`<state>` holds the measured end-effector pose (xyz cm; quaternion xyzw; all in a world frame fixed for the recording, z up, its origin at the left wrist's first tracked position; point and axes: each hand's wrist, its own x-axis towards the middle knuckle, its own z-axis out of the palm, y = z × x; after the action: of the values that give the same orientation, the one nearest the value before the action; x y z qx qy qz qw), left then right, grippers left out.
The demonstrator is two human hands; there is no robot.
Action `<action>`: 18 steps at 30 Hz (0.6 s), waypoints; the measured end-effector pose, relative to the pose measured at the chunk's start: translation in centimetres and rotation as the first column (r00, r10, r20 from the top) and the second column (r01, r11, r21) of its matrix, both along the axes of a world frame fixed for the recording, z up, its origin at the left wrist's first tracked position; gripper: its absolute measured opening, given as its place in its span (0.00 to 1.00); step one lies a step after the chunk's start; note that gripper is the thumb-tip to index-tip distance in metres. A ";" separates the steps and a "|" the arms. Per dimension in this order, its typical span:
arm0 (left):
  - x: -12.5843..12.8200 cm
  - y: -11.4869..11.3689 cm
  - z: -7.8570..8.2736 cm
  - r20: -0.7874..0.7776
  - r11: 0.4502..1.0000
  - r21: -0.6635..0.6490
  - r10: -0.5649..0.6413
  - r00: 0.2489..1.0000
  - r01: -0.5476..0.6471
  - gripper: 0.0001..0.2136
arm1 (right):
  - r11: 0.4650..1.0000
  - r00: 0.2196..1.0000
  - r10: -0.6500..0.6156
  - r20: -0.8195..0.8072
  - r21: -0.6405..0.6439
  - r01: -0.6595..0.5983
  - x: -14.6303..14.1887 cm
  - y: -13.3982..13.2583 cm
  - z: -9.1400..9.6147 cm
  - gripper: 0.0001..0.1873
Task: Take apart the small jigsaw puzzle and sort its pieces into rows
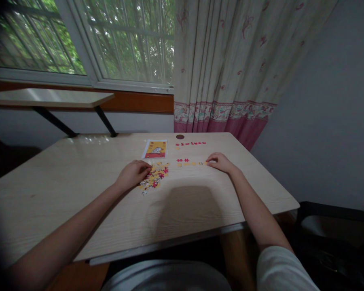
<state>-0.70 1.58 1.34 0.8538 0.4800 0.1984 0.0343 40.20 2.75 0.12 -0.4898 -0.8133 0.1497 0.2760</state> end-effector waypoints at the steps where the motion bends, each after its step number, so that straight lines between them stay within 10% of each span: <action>1: 0.0 0.0 0.0 0.011 1.000 -0.001 0.014 1.000 -0.014 0.13 | 1.000 1.000 0.002 0.000 -0.002 -0.002 0.0 0.0 0.0 0.10; 18: 0.5 0.4 -0.5 0.308 0.996 -0.093 0.024 0.951 0.005 0.10 | 0.984 0.983 -0.174 -0.062 0.030 0.176 -0.4 -0.6 0.2 0.14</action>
<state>-0.25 1.95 0.83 0.8075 0.4814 0.3072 0.1475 39.81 2.14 0.32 -0.5497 -0.7612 0.1247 0.3208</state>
